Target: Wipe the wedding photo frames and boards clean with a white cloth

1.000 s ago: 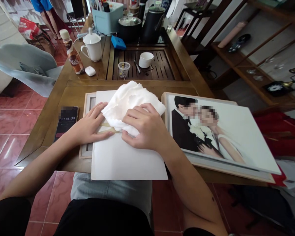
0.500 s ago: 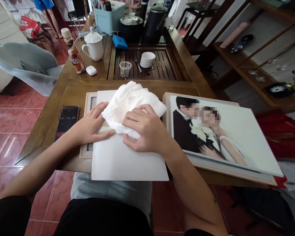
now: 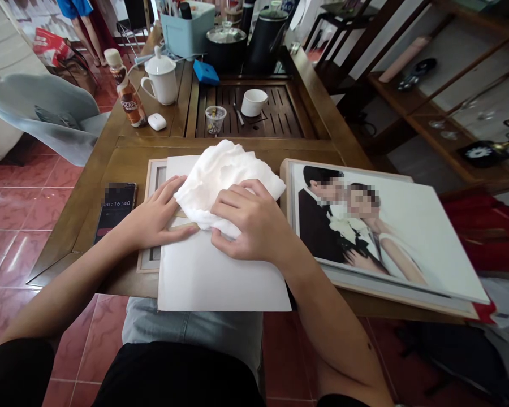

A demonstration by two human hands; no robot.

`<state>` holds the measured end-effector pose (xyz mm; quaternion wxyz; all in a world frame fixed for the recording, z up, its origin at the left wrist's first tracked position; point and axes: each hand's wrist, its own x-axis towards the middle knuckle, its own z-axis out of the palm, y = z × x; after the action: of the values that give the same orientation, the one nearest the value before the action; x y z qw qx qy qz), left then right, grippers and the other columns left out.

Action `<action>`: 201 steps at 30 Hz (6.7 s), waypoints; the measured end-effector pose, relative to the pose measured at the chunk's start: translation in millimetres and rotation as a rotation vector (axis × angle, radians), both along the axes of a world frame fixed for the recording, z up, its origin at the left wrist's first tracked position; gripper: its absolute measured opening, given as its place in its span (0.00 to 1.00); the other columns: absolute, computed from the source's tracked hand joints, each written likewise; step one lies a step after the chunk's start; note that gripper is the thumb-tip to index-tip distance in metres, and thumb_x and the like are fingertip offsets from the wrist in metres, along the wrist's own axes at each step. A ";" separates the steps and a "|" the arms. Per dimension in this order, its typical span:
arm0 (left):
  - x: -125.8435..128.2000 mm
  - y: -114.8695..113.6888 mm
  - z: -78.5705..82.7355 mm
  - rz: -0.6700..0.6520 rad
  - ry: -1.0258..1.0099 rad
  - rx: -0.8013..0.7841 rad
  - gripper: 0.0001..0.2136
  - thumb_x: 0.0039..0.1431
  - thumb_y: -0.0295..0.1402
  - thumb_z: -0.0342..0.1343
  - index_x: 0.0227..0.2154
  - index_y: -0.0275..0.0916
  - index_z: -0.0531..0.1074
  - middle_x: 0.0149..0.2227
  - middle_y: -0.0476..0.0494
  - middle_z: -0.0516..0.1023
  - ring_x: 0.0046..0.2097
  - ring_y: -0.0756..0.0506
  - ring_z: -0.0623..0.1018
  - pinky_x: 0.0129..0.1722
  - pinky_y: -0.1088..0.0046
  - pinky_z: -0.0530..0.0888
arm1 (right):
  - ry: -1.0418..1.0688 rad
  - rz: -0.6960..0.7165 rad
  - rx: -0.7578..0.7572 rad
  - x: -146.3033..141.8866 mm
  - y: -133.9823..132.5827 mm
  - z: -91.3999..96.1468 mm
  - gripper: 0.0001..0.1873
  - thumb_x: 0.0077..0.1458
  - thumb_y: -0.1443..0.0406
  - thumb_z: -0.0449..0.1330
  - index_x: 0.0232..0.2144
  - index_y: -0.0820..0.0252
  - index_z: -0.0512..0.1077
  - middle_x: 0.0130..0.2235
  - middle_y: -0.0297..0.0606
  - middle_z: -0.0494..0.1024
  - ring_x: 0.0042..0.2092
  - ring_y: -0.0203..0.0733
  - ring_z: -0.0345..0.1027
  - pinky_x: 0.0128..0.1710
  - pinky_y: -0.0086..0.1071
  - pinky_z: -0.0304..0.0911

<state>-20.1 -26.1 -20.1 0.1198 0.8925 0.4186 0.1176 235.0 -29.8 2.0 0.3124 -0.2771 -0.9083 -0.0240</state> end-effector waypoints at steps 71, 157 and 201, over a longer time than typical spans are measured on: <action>0.2 -0.7 0.6 0.001 -0.022 -0.015 0.41 0.67 0.61 0.47 0.71 0.39 0.49 0.74 0.29 0.49 0.75 0.28 0.49 0.72 0.45 0.56 | -0.013 -0.019 -0.001 -1.6 -1.4 -0.7 0.02 0.55 0.67 0.59 0.32 0.57 0.71 0.33 0.36 0.78 0.36 0.45 0.72 0.47 0.44 0.62; 1.3 -1.1 1.3 0.012 0.016 -0.011 0.41 0.67 0.61 0.47 0.71 0.35 0.50 0.74 0.27 0.49 0.76 0.29 0.49 0.73 0.48 0.55 | -0.034 -0.022 0.019 -2.4 -2.4 -1.2 0.02 0.55 0.68 0.58 0.32 0.57 0.72 0.33 0.37 0.78 0.36 0.45 0.71 0.47 0.44 0.62; 2.3 -3.5 3.9 0.021 0.017 -0.017 0.40 0.67 0.60 0.49 0.71 0.37 0.50 0.75 0.28 0.49 0.75 0.28 0.49 0.72 0.45 0.55 | -0.054 -0.043 0.017 -3.1 -4.5 -0.8 0.03 0.56 0.67 0.58 0.32 0.56 0.72 0.34 0.36 0.79 0.37 0.45 0.72 0.48 0.44 0.62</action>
<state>-17.8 -29.6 -16.2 0.1225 0.8880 0.4298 0.1078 231.9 -34.3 1.2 0.2896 -0.2930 -0.9101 -0.0456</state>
